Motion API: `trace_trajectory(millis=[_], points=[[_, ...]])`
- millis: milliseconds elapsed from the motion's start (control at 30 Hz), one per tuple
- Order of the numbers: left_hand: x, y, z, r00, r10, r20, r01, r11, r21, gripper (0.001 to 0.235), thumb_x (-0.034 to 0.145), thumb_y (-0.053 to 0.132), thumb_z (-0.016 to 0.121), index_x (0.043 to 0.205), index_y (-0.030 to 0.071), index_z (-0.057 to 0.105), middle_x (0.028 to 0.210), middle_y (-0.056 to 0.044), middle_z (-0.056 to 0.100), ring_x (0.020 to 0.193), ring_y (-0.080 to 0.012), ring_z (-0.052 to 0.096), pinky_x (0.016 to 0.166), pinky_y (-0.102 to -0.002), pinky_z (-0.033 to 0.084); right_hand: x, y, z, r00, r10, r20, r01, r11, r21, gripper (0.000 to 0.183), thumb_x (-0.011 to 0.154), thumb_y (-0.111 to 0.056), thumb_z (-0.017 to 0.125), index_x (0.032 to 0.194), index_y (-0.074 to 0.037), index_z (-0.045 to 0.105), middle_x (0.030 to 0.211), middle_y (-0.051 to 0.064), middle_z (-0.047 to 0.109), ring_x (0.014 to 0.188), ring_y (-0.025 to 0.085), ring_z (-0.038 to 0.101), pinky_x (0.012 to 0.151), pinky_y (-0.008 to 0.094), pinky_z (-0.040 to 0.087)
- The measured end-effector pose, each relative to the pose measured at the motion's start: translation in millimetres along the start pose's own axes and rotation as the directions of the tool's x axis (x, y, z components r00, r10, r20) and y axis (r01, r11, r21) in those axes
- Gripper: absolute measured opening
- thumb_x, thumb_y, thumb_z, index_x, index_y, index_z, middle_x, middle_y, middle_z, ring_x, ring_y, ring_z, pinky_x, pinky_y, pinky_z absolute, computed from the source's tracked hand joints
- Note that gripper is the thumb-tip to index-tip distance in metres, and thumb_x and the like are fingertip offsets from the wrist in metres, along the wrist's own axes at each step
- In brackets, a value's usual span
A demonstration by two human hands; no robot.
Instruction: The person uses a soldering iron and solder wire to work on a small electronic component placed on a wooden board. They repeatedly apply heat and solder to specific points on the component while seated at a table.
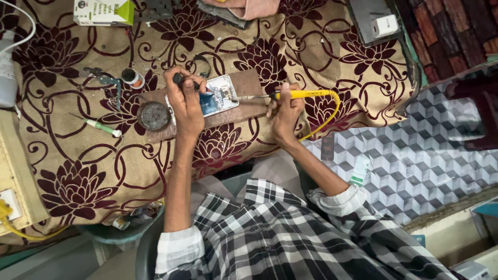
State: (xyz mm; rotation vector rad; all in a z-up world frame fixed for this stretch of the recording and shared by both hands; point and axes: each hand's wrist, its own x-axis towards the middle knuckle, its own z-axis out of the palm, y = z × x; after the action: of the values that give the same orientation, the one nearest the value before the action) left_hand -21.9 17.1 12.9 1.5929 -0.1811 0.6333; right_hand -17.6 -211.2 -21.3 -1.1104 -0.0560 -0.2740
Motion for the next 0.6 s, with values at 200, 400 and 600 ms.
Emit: trace_trajectory(millis=[200, 400, 600], points=[[-3.4, -3.3, 0.3, 1.0, -0.014, 0.009, 0.015, 0.997, -0.07, 0.043, 0.116, 0.053, 0.04, 0.12, 0.01, 0.043, 0.082, -0.006, 0.057, 0.074, -0.0137, 0.059, 0.063, -0.028, 0.051, -3.5, -0.9, -0.1, 1.0, 0.029, -0.012, -0.029, 0.999, -0.04, 0.033, 0.111, -0.031, 0.056, 0.091, -0.006, 0.049, 0.063, 0.0, 0.049, 0.045, 0.008, 0.047, 0.039, 0.024, 0.042], [-2.3, 2.5, 1.5, 0.999, -0.054, 0.003, 0.054, 0.998, -0.037, 0.046, 0.114, 0.055, 0.039, 0.121, 0.01, 0.043, 0.081, -0.005, 0.057, 0.072, -0.0108, 0.058, 0.057, -0.022, 0.044, -1.7, -1.3, 1.2, 0.999, 0.036, -0.034, -0.038, 0.998, -0.059, 0.035, 0.111, -0.035, 0.056, 0.093, -0.005, 0.052, 0.064, 0.0, 0.047, 0.047, 0.009, 0.049, 0.041, 0.025, 0.046], [0.6, 9.8, 0.4, 0.998, -0.066, 0.017, 0.067, 0.996, -0.05, 0.048, 0.113, 0.057, 0.04, 0.118, 0.01, 0.042, 0.079, -0.004, 0.057, 0.066, -0.0079, 0.049, 0.053, -0.021, 0.034, -0.7, -4.7, 3.5, 0.999, 0.049, -0.021, -0.051, 0.996, -0.075, 0.038, 0.11, -0.038, 0.057, 0.093, -0.004, 0.051, 0.063, 0.002, 0.049, 0.047, 0.01, 0.051, 0.042, 0.026, 0.047]])
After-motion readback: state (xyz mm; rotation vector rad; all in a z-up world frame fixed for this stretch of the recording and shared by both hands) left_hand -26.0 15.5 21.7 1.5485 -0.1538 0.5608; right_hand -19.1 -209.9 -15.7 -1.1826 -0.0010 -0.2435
